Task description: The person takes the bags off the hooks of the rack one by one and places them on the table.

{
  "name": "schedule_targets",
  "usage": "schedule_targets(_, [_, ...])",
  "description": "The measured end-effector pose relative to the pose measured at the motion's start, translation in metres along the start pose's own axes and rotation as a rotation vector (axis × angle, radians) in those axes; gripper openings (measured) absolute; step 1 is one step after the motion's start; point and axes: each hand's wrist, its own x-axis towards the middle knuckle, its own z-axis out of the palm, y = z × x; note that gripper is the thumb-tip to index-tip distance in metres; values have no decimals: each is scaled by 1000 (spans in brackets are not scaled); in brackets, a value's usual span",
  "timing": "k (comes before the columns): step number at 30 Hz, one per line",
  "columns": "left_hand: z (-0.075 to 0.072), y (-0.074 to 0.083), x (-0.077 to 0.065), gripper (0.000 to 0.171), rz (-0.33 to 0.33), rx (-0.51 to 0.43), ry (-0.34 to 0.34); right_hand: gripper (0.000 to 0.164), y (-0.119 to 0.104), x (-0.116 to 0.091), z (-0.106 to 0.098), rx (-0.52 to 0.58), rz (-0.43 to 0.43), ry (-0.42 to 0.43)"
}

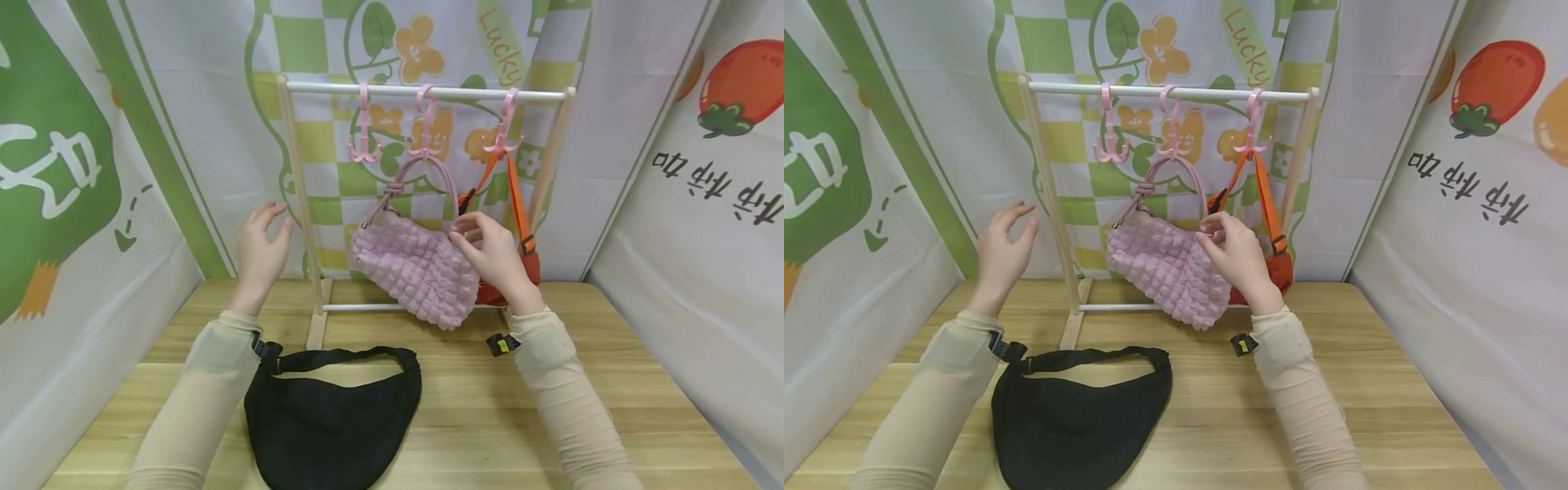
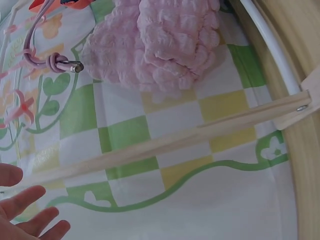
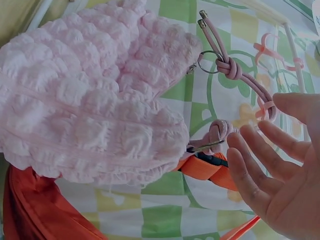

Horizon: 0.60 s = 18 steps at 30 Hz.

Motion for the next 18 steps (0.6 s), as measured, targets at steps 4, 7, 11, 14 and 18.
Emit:
schedule_targets(4, [5,6,6,36,50,-7,35,37,2,5,-3,7,9,23])
schedule_targets(7, [7,11,9,36,74,-8,47,40,4,9,-5,4,4,36])
schedule_targets(11, [8,16,12,37,84,-13,46,40,5,13,-9,0,7,40])
schedule_targets(14, [8,20,15,38,91,-6,45,42,4,16,-11,-6,13,36])
schedule_targets(18, [10,25,20,39,107,4,42,44,5,19,-13,-16,27,25])
